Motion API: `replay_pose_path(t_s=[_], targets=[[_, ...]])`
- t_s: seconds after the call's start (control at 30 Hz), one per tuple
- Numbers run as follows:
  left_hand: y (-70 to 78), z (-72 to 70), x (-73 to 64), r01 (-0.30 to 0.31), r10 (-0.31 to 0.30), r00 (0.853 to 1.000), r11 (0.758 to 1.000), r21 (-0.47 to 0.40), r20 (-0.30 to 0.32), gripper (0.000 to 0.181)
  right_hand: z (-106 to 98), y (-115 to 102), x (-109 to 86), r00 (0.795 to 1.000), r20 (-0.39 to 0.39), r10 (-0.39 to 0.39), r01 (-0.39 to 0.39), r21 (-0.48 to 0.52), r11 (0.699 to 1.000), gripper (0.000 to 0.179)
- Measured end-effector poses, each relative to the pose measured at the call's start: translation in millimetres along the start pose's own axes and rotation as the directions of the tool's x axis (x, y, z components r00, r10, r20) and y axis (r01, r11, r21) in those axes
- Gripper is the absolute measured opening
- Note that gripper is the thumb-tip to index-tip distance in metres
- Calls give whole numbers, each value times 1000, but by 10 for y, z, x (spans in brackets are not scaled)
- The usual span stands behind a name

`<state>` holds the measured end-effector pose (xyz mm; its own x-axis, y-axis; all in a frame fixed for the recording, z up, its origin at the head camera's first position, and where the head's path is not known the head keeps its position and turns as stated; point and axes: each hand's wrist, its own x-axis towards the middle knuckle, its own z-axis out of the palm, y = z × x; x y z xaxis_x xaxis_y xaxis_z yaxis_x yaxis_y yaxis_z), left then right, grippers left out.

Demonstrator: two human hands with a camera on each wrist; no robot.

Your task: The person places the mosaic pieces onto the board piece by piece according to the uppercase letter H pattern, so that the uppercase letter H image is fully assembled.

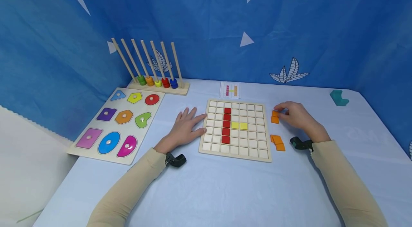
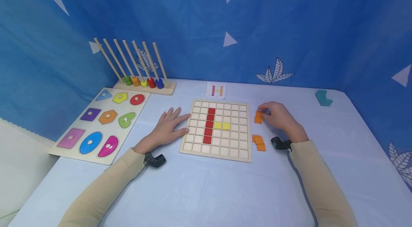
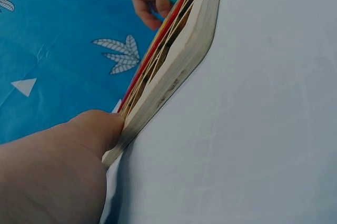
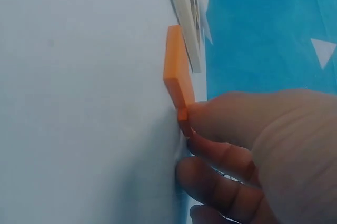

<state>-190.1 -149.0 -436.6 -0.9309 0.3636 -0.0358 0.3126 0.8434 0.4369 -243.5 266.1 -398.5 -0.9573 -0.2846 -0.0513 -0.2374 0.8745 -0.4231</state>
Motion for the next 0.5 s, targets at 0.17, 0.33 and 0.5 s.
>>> replay_pose_path(t_s=[0.17, 0.33, 0.5], targets=[[-7, 11, 6, 4, -4, 1000, 1000, 6, -2, 64, 19, 14, 19, 1000, -10, 5, -5, -4, 1000, 31], [2, 10, 5, 5, -5, 1000, 1000, 7, -3, 65, 23, 33, 36, 1000, -13, -6, 5, -12, 1000, 33], [3, 12, 6, 6, -6, 1000, 1000, 4, -2, 65, 37, 46, 43, 1000, -23, -20, 20, -24, 1000, 34]])
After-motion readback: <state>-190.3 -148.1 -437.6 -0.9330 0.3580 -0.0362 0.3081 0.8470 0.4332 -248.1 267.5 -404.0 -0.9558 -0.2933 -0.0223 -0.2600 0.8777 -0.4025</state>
